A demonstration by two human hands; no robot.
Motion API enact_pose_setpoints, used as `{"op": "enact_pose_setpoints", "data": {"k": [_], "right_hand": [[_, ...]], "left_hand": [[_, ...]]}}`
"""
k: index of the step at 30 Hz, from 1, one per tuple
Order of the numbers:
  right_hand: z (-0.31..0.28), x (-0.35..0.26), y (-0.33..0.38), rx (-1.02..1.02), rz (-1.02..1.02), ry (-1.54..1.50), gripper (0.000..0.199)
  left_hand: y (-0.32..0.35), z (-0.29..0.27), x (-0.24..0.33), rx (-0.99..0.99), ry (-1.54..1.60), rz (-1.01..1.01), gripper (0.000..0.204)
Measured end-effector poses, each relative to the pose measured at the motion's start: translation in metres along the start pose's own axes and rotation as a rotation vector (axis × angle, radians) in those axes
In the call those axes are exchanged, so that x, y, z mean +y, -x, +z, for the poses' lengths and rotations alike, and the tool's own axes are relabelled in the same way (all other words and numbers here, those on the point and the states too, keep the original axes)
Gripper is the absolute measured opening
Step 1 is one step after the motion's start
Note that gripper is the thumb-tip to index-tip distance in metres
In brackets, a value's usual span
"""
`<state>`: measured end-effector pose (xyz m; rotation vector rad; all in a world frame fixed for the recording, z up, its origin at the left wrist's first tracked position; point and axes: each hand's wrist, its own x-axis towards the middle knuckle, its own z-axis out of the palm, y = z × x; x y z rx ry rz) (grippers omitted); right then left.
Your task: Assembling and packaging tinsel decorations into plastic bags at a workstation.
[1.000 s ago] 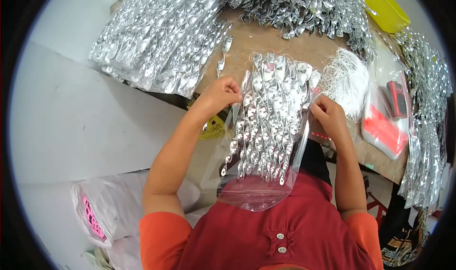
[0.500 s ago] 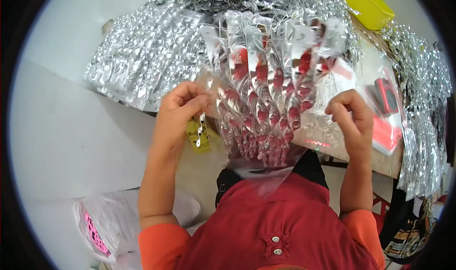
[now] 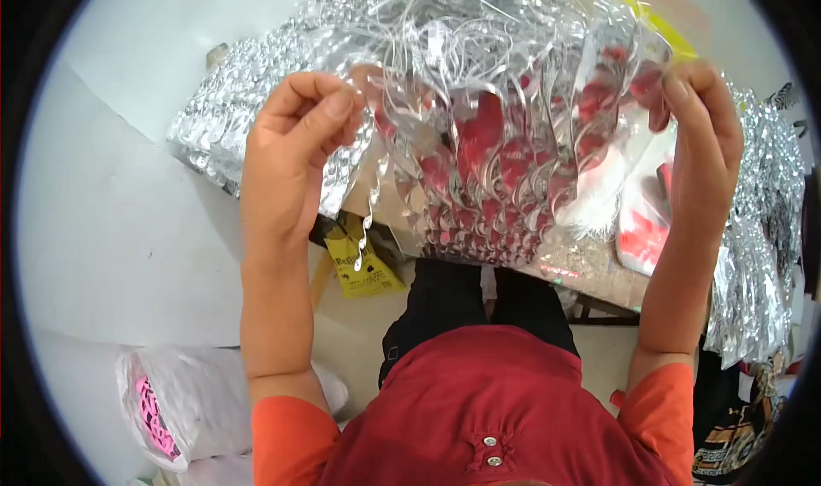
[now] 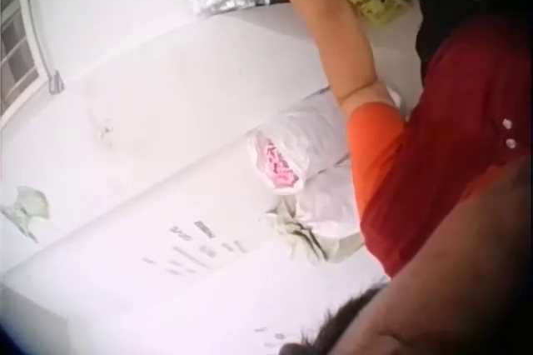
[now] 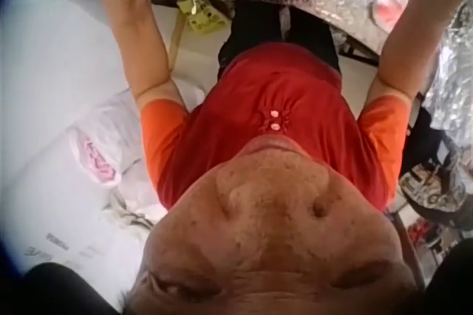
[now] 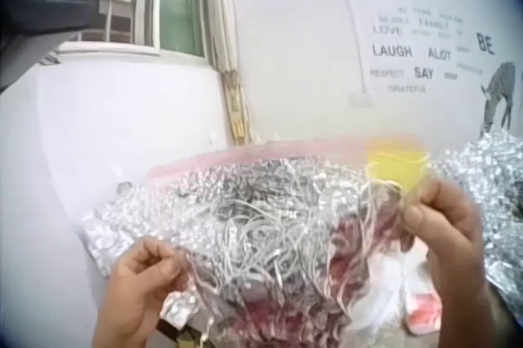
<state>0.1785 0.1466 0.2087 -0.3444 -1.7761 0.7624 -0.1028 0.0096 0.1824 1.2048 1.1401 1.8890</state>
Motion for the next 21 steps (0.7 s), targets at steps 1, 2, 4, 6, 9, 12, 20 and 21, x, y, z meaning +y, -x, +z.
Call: {"op": "enact_pose_setpoints", "data": {"k": [1, 2, 4, 6, 9, 12, 20, 21], "right_hand": [[-0.002, 0.0, -0.01, 0.003, -0.02, 0.006, 0.011], [-0.004, 0.0, -0.022, -0.02, -0.063, 0.001, 0.012], [-0.006, -0.006, -0.033, -0.038, -0.129, 0.008, 0.012], [-0.003, -0.011, -0.035, -0.016, -0.072, 0.018, 0.012], [0.001, 0.023, -0.019, -0.074, 0.022, 0.052, 0.01], [0.0, 0.045, -0.015, -0.12, 0.116, 0.058, 0.01], [-0.004, 0.032, -0.04, -0.073, 0.047, 0.055, 0.011], [-0.004, 0.039, -0.034, -0.13, 0.075, 0.097, 0.011]], "left_hand": [[-0.006, 0.004, 0.003, 0.031, 0.018, 0.007, 0.012], [-0.014, 0.005, 0.005, 0.022, 0.024, 0.028, 0.012], [-0.029, 0.006, 0.01, 0.028, 0.051, 0.113, 0.013], [-0.033, 0.009, 0.011, 0.036, 0.054, 0.128, 0.012], [-0.038, 0.009, -0.019, 0.062, -0.199, 0.12, 0.01], [-0.042, 0.008, -0.043, 0.087, -0.123, -0.002, 0.009], [-0.064, 0.01, -0.028, 0.074, -0.194, 0.187, 0.008], [-0.06, 0.004, -0.04, 0.034, -0.228, 0.107, 0.009]]}}
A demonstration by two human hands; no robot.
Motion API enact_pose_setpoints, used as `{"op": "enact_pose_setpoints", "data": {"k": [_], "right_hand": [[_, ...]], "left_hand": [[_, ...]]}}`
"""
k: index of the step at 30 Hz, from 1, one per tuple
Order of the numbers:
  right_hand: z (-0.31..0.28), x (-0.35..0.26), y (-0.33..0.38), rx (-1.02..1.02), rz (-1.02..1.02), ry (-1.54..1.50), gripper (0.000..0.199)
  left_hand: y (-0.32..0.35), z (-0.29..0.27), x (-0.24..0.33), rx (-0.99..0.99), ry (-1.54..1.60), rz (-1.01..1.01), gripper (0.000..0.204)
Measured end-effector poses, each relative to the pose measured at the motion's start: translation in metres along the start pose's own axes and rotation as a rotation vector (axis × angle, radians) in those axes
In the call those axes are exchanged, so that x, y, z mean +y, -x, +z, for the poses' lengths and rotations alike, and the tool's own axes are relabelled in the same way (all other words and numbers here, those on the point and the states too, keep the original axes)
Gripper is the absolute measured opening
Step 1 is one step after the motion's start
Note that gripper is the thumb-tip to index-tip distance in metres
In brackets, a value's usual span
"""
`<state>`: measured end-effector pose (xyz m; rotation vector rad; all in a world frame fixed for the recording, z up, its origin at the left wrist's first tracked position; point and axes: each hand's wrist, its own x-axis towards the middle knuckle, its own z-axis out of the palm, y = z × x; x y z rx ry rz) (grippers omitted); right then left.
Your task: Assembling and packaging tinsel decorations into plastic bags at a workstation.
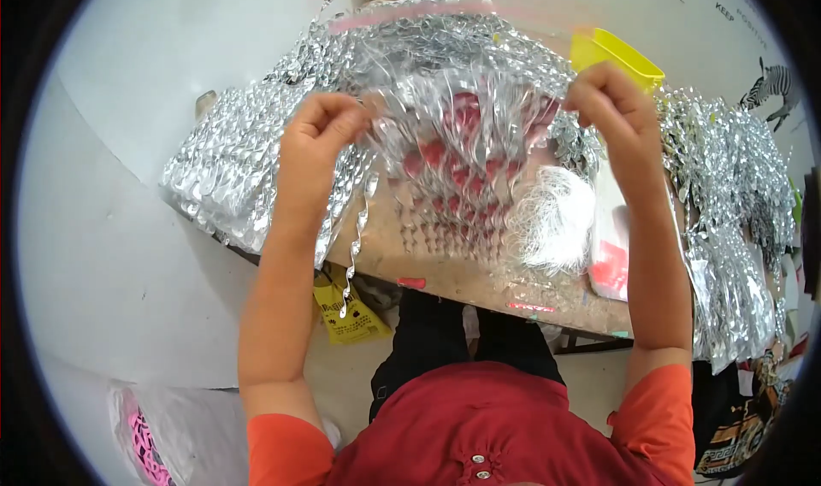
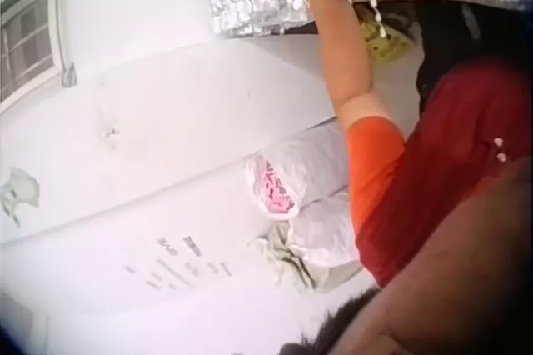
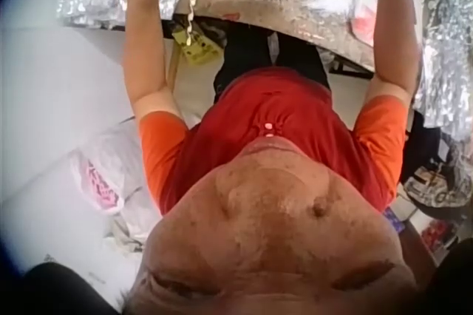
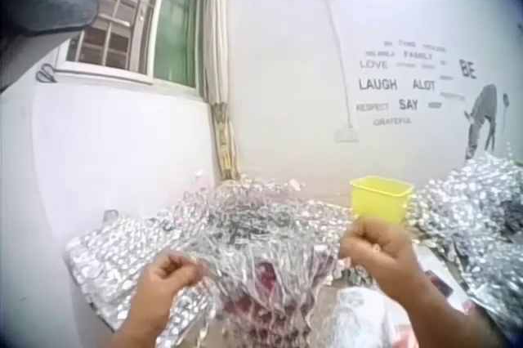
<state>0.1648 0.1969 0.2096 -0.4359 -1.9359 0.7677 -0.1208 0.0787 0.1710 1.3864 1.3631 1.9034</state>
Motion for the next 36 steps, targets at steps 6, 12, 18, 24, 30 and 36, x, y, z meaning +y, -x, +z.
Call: {"op": "enact_pose_setpoints", "data": {"k": [6, 12, 18, 24, 30, 36], "right_hand": [[-0.01, 0.0, 0.011, 0.007, 0.067, -0.055, 0.011], [-0.015, -0.008, 0.015, 0.05, 0.039, -0.033, 0.011], [-0.009, -0.026, 0.033, 0.066, 0.032, 0.004, 0.013], [0.032, -0.014, 0.092, -0.012, 0.393, -0.353, 0.012], [0.124, 0.034, 0.2, -0.118, 0.867, -0.758, 0.013], [0.143, 0.049, 0.251, -0.402, 1.043, -0.952, 0.029]], "left_hand": [[0.008, 0.006, 0.014, -0.032, 0.03, -0.01, 0.01], [-0.002, 0.011, 0.014, -0.039, -0.042, -0.047, 0.011], [-0.052, 0.029, 0.016, -0.062, -0.308, 0.284, 0.02], [-0.106, 0.108, -0.006, -0.404, -0.455, 0.217, 0.012], [-0.005, 0.215, -0.073, -1.097, -1.108, 0.377, 0.018], [0.068, 0.178, -0.122, -0.807, -0.616, 0.449, 0.015]]}}
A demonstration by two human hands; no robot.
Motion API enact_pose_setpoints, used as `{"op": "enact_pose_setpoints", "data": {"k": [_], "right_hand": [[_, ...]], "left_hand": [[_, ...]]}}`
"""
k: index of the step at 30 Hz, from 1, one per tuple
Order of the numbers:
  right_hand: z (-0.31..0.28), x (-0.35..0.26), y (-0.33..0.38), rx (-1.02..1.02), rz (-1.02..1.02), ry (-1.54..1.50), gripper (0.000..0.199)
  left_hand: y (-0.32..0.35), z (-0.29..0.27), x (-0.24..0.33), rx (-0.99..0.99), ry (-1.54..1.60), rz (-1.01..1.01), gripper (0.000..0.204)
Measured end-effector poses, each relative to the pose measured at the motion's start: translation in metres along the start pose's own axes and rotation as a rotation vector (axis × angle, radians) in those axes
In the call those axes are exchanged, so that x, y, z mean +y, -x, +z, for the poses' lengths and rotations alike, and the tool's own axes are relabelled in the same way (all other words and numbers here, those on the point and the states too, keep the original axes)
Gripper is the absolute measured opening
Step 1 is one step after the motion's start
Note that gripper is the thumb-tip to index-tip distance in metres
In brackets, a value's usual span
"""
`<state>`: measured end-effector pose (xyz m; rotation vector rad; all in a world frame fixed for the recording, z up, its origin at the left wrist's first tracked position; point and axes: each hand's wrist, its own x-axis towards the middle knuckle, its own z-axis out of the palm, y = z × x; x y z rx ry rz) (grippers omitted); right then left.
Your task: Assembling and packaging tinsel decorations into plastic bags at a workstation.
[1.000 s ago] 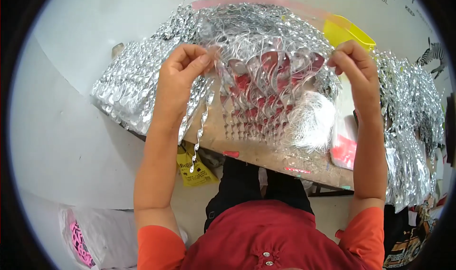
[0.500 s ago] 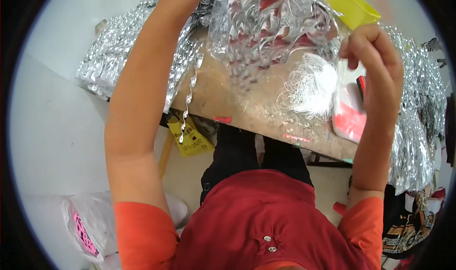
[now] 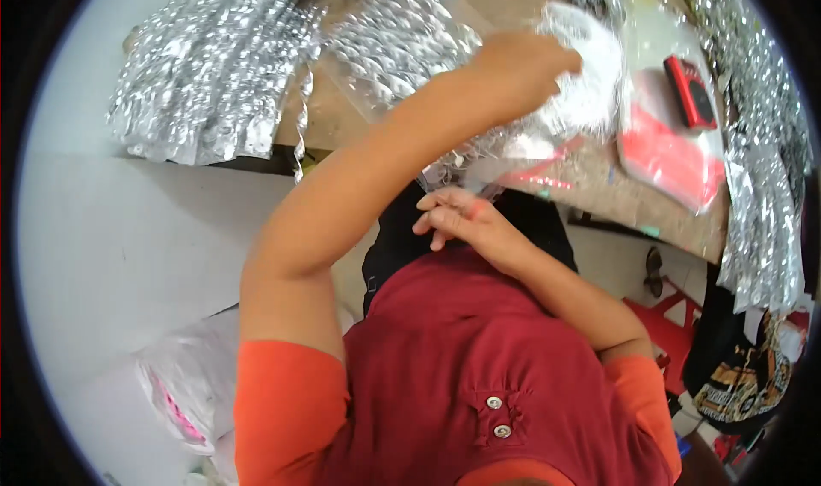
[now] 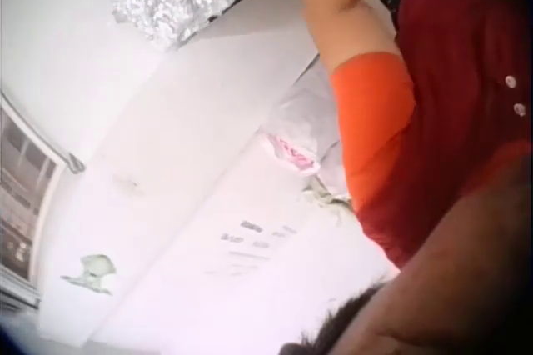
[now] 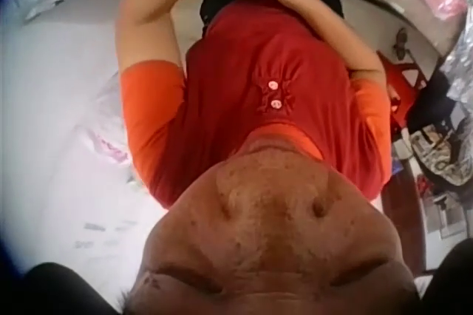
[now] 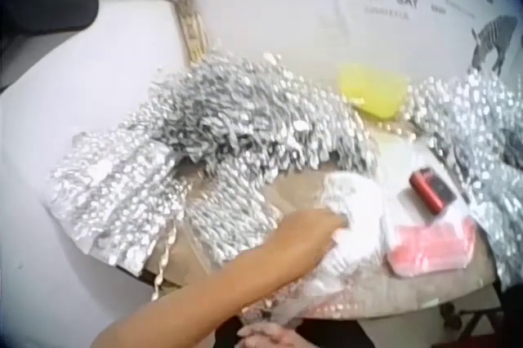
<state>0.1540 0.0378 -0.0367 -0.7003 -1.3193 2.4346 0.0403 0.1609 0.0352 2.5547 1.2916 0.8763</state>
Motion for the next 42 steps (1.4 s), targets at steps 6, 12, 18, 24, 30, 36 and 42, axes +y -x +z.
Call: {"op": "enact_pose_setpoints", "data": {"k": [6, 12, 18, 24, 30, 36, 42], "right_hand": [[-0.041, -0.014, 0.055, -0.199, -0.107, 0.58, 0.021], [-0.034, -0.066, 0.063, 0.014, -0.184, 0.754, 0.008], [-0.024, -0.042, 0.03, 0.152, -0.516, 1.301, 0.01], [-0.018, -0.035, 0.021, 0.09, -0.602, 1.416, 0.016], [-0.018, -0.031, 0.014, 0.061, -0.639, 1.466, 0.016], [-0.019, -0.028, 0.021, 0.054, -0.587, 1.257, 0.016], [-0.076, -0.043, 0.128, 0.647, -0.2, 0.54, 0.011]], "left_hand": [[0.137, -0.056, 0.05, 0.072, 0.319, -0.927, 0.019], [0.196, -0.003, 0.079, 0.109, 1.194, -1.266, 0.025], [0.19, 0.019, 0.075, 0.104, 1.363, -1.244, 0.03], [0.192, 0.019, 0.081, 0.108, 1.402, -1.26, 0.033], [0.188, 0.02, 0.087, 0.14, 1.206, -1.228, 0.035], [0.189, 0.018, 0.088, 0.187, 1.113, -1.146, 0.035], [0.2, 0.012, 0.082, 0.17, 1.158, -1.167, 0.033]]}}
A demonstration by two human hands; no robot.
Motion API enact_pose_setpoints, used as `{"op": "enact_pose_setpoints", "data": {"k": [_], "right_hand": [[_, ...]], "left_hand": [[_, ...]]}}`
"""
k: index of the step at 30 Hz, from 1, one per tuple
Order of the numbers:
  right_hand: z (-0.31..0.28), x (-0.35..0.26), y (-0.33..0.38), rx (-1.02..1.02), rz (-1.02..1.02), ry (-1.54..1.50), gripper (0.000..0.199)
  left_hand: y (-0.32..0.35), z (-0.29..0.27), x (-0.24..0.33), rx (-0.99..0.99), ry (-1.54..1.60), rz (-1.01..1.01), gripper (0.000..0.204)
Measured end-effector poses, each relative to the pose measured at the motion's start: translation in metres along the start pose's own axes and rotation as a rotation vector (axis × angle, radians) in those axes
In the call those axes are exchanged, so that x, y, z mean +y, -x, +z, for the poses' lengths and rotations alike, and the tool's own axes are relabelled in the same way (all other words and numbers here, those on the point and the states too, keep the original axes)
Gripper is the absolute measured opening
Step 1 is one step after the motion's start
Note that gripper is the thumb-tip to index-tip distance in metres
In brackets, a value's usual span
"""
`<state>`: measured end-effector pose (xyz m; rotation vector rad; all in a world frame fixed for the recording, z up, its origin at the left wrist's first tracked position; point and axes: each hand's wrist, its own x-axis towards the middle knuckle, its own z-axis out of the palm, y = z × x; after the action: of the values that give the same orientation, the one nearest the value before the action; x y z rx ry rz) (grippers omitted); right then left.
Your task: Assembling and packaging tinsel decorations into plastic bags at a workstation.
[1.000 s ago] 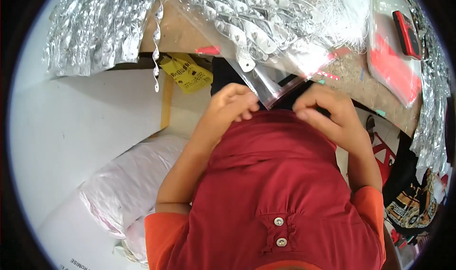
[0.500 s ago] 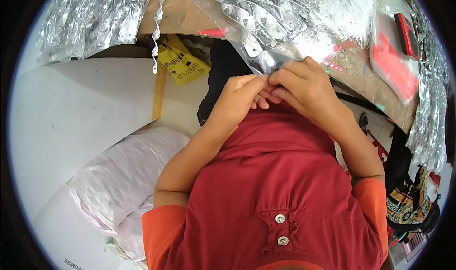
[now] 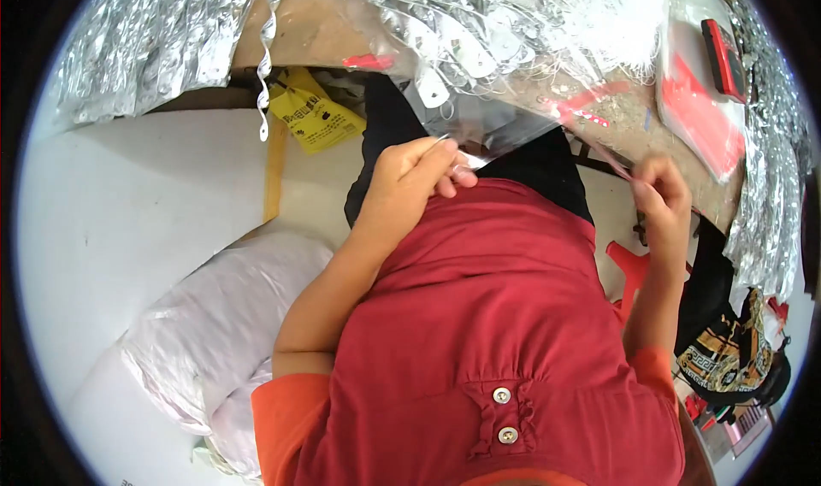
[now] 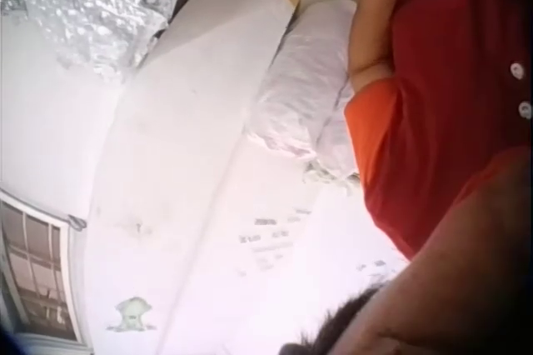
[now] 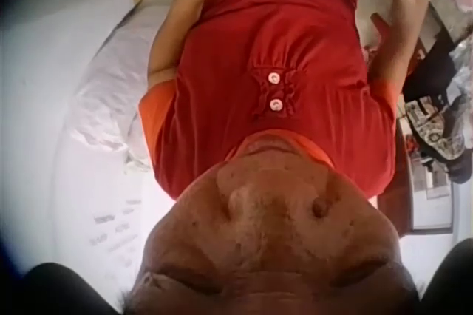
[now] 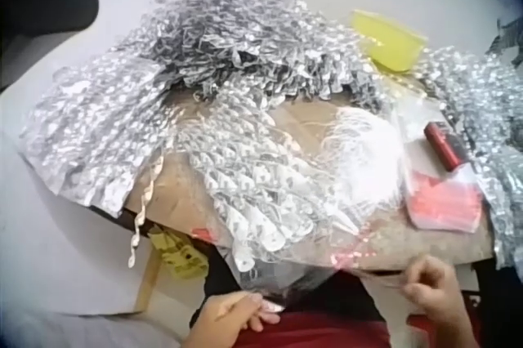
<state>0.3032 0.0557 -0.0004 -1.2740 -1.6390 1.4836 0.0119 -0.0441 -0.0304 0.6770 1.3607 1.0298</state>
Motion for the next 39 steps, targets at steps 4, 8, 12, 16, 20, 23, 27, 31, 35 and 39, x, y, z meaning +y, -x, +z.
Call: {"op": "enact_pose_setpoints", "data": {"k": [4, 8, 12, 16, 20, 23, 27, 31, 35, 39], "right_hand": [[-0.074, 0.079, 0.07, 0.195, 0.334, -0.11, 0.008], [-0.086, 0.156, 0.123, 0.308, 0.577, -0.137, 0.007], [-0.105, 0.232, 0.159, -0.093, 1.064, 0.412, 0.018], [-0.106, 0.231, 0.136, -0.836, 0.389, 1.284, 0.027], [-0.02, 0.021, 0.021, -0.176, 0.041, 0.823, 0.015], [-0.008, -0.022, -0.006, -0.153, -0.057, 0.633, 0.014], [0.013, -0.043, -0.023, -0.123, -0.492, 0.876, 0.034], [0.023, -0.042, -0.057, -0.209, -0.611, 0.874, 0.056], [0.051, -0.057, -0.109, -0.235, -0.723, 0.793, 0.053], [0.093, -0.063, -0.127, -0.394, -0.883, 0.99, 0.06]], "left_hand": [[0.009, -0.015, 0.003, -0.018, -0.048, -0.029, 0.033], [0.019, -0.04, 0.005, 0.024, -0.176, -0.019, 0.032], [0.027, -0.064, 0.005, 0.158, -0.239, -0.046, 0.029], [0.035, -0.067, 0.0, 0.427, -0.563, 0.142, 0.026], [0.012, -0.074, 0.005, 0.486, -1.236, 0.925, 0.057], [-0.01, -0.07, 0.012, 0.406, -1.283, 1.078, 0.066], [-0.02, -0.065, 0.025, 0.375, -1.425, 1.222, 0.057], [-0.02, -0.074, 0.024, 0.195, -1.466, 1.188, 0.049], [-0.017, -0.075, 0.019, 0.179, -1.392, 1.164, 0.047], [-0.019, -0.071, 0.015, 0.186, -1.374, 1.135, 0.051]]}}
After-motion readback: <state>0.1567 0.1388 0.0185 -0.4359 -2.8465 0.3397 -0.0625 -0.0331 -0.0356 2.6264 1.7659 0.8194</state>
